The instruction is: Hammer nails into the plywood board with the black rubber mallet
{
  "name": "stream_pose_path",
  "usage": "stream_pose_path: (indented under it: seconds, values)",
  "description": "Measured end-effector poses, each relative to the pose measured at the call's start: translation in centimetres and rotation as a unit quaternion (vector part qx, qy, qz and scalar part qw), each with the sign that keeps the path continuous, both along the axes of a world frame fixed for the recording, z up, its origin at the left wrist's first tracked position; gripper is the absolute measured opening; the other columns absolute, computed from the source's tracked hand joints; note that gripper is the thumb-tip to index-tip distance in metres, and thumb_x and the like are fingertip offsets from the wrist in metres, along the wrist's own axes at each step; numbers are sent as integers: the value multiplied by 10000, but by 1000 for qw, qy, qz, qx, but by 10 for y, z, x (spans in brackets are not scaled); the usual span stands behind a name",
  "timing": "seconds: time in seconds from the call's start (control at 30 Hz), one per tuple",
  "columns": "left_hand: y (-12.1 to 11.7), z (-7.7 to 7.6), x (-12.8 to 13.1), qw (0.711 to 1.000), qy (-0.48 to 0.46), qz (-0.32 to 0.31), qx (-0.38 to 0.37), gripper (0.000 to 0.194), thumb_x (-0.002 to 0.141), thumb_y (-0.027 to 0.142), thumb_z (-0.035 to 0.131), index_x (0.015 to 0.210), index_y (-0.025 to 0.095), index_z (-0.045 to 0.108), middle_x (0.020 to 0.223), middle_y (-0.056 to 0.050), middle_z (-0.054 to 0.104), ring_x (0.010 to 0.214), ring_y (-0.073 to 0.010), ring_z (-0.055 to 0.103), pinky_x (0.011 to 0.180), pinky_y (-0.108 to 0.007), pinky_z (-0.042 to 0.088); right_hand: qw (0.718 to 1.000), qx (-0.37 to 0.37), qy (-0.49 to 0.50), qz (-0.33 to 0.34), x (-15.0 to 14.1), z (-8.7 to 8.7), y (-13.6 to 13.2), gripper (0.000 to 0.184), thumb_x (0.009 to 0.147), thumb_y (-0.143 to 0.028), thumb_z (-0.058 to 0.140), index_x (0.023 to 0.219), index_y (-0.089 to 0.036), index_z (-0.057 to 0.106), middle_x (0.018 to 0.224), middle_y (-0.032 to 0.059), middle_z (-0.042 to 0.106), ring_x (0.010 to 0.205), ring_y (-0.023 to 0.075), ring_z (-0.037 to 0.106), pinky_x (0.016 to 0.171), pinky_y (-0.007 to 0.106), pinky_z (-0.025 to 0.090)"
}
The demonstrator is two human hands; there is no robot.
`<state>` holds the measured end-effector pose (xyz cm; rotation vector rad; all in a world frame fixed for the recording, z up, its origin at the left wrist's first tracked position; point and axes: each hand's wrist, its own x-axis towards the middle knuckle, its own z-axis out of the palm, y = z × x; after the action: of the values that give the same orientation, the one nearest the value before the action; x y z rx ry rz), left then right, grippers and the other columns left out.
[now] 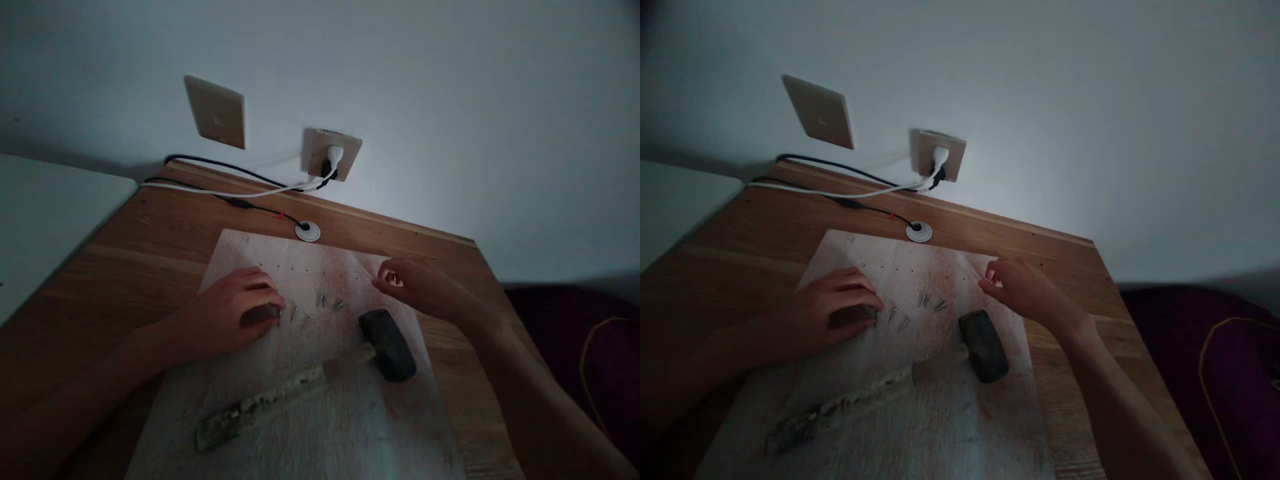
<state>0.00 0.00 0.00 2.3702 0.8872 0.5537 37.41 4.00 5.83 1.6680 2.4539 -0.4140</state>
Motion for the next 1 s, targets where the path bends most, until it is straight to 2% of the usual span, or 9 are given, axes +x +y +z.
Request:
stream_pose_path:
  seconds: [0.1, 0.23, 0.47, 0.73, 0.87, 1.0]
  values:
    - [0, 0, 0, 1000, -1, -3, 3, 151, 1018, 282, 630, 1076, 235, 761, 1059, -31, 749, 1020, -214, 692, 1207, -507, 459, 999, 8, -30, 12, -4, -5, -3, 227, 1053, -258, 592, 902, -169, 737, 881, 71, 771, 803, 229, 739, 763, 380, 547]
    - [0, 0, 0, 1000, 1, -5, 1, 156, 1022, 278, 626, 1086, 234, 762, 1063, -30, 749, 1021, -208, 693, 1203, -501, 465, 998, 21, -56, 26, -7, -7, -4, 232, 1078, -251, 607, 881, -175, 703, 870, 24, 726, 790, 189, 700, 786, 368, 552]
    - [0, 1, 0, 1000, 1, -3, -4, 157, 1026, 294, 631, 1084, 233, 764, 1075, -38, 749, 1037, -223, 688, 1113, -463, 518, 997, 31, -63, 36, -11, -3, -6, 268, 1088, -214, 602, 834, -177, 680, 857, 13, 711, 769, 169, 687, 768, 341, 549]
    - [-1, 2, -1, 1000, -5, -3, 0, 144, 1017, 277, 638, 1086, 240, 758, 1077, -24, 750, 1034, -215, 693, 1196, -493, 468, 996, 33, -79, 37, -18, 1, -5, 230, 1051, -145, 650, 825, -176, 679, 824, -12, 706, 751, 154, 683, 771, 329, 571]
    - [-1, 2, -1, 1000, 1, -3, -3, 147, 1021, 274, 628, 1077, 235, 757, 1072, -28, 749, 1031, -218, 688, 1176, -480, 476, 995, 33, -82, 39, -21, 3, -6, 198, 1027, -98, 634, 856, -169, 705, 858, 12, 732, 795, 174, 710, 791, 346, 578]
    - [0, 1, -1, 1000, 2, -4, 0, 158, 1024, 287, 621, 1073, 230, 760, 1073, -38, 749, 1028, -225, 685, 1095, -449, 515, 996, 41, -67, 48, -19, 1, -7, 237, 946, -17, 557, 921, -156, 747, 952, 104, 778, 852, 239, 738, 806, 383, 570]
